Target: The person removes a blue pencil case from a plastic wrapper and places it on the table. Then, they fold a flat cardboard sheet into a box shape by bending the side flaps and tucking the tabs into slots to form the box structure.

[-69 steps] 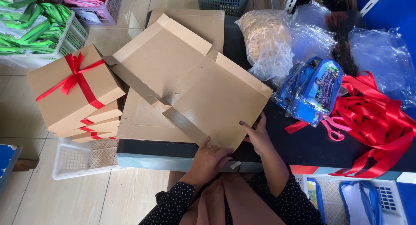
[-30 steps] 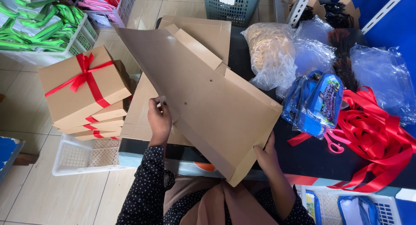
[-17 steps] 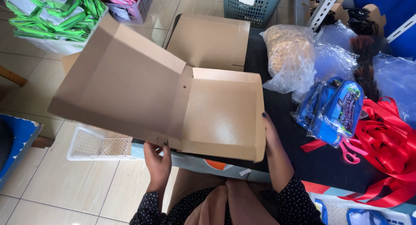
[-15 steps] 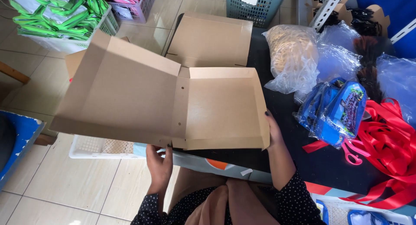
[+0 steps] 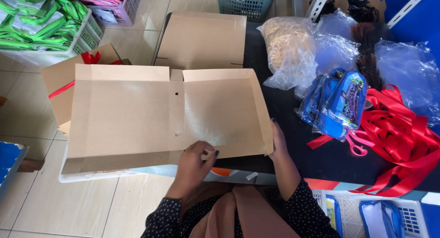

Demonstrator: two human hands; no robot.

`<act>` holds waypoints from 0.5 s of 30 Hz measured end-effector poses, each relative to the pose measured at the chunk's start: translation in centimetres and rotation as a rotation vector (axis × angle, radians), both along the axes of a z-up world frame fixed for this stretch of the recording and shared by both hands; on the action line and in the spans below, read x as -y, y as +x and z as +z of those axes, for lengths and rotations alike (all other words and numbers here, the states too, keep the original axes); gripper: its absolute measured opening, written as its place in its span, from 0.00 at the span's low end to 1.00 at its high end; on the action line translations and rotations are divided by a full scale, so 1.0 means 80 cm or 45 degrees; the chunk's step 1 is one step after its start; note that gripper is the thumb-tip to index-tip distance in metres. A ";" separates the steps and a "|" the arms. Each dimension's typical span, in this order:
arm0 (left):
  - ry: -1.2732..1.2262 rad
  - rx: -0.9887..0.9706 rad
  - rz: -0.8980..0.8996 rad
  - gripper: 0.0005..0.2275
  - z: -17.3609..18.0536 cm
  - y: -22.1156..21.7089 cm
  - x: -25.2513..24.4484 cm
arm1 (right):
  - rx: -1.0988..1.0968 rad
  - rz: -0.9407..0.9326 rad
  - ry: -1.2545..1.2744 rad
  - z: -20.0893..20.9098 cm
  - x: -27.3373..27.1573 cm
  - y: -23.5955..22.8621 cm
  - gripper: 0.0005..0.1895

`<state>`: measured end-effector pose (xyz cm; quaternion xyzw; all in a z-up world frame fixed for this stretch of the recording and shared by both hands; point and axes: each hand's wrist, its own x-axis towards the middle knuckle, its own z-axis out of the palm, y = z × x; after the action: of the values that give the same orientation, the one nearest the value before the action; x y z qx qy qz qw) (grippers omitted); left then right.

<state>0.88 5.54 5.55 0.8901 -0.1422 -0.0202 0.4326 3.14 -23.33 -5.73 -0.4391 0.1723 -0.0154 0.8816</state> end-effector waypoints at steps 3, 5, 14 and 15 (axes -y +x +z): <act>0.039 0.187 -0.348 0.11 0.004 0.003 0.056 | 0.096 0.056 0.029 -0.026 0.012 0.003 0.25; 0.087 0.267 -0.510 0.15 -0.014 0.008 0.089 | 0.161 0.081 0.063 -0.040 0.020 -0.001 0.27; 0.418 0.504 -0.562 0.12 -0.146 0.025 0.129 | 0.007 0.367 -0.604 -0.028 0.058 -0.070 0.23; 0.396 0.516 -0.545 0.12 -0.151 0.024 0.128 | -0.057 0.340 -0.661 -0.016 0.054 -0.075 0.15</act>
<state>2.76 -4.73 -6.57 0.8812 -0.4045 0.0453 0.2405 -2.85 -27.69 -7.02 -0.6691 0.1228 0.0670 0.7299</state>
